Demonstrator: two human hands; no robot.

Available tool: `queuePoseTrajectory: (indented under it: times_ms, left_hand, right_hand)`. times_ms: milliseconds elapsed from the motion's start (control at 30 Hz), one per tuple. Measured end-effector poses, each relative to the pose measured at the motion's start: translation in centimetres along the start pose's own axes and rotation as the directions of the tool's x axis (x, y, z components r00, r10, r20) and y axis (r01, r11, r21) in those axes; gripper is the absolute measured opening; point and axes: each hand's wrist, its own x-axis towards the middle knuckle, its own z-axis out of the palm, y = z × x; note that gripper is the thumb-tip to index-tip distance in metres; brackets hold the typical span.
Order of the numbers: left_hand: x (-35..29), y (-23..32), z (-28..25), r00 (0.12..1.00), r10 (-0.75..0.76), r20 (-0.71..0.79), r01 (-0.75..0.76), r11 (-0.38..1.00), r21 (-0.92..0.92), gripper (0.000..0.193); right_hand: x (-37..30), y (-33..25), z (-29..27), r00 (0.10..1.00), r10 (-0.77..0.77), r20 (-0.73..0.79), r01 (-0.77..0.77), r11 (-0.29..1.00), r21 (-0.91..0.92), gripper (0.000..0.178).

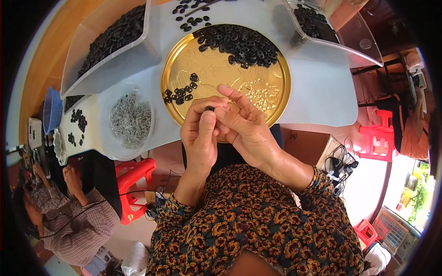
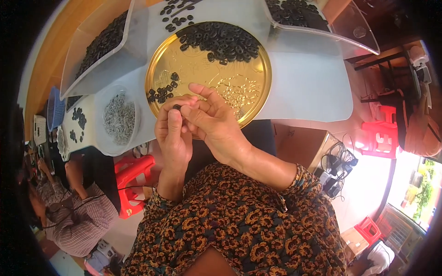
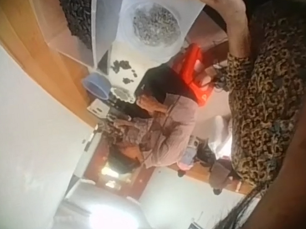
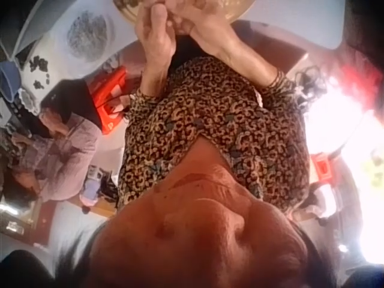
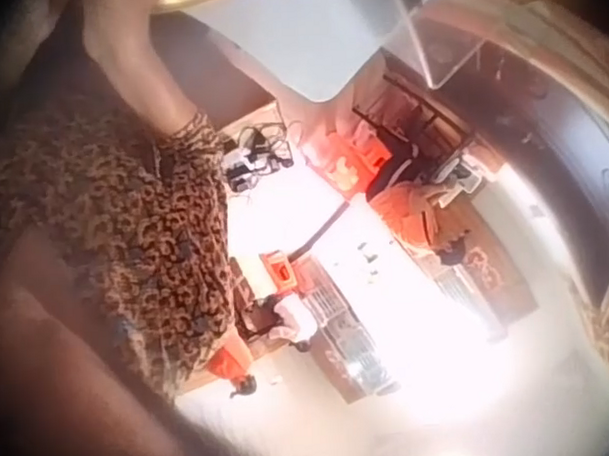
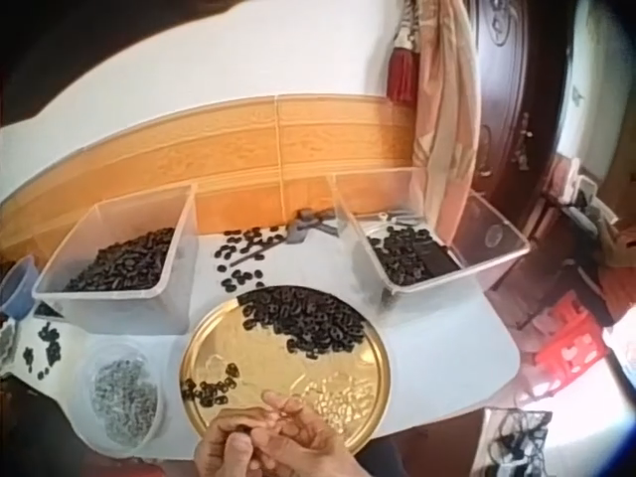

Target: The person sorts small plastic parts on a tray by hand.

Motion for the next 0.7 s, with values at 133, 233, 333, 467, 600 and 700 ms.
queuePoseTrajectory:
  times_ms: [133,233,333,467,600,700]
  left_hand:
    - [0.3,-0.1,-0.1,1.000,-0.006,0.027,0.007,0.999,-0.031,0.018]
    - [0.1,0.6,0.1,1.000,-0.009,0.027,0.010,1.000,-0.014,0.021]
    - [0.1,0.8,0.4,0.998,0.060,0.022,-0.060,0.998,0.007,0.028]
    - [0.4,1.5,-0.9,0.998,0.068,0.017,-0.069,0.995,0.071,0.029]
    - [0.0,1.2,-1.5,0.999,-0.014,-0.048,0.017,0.998,0.061,0.027]
    - [-0.3,1.3,-1.6,0.998,-0.030,-0.062,0.035,0.997,0.070,0.025]
  right_hand:
    - [0.0,0.2,0.1,1.000,-0.029,0.001,0.029,0.999,-0.020,0.051]
    - [-0.1,-0.5,0.2,0.998,-0.059,0.029,0.061,0.996,-0.058,0.046]
    - [-0.5,-3.1,0.3,0.971,-0.212,0.111,0.239,0.874,-0.423,0.027]
    - [0.3,-9.4,0.1,0.694,-0.690,0.206,0.542,0.311,-0.781,0.015]
    - [2.6,-16.7,-2.8,0.335,-0.864,0.375,0.576,-0.127,-0.808,0.021]
    - [3.3,-18.1,-2.1,0.147,-0.835,0.531,0.545,-0.379,-0.748,0.020]
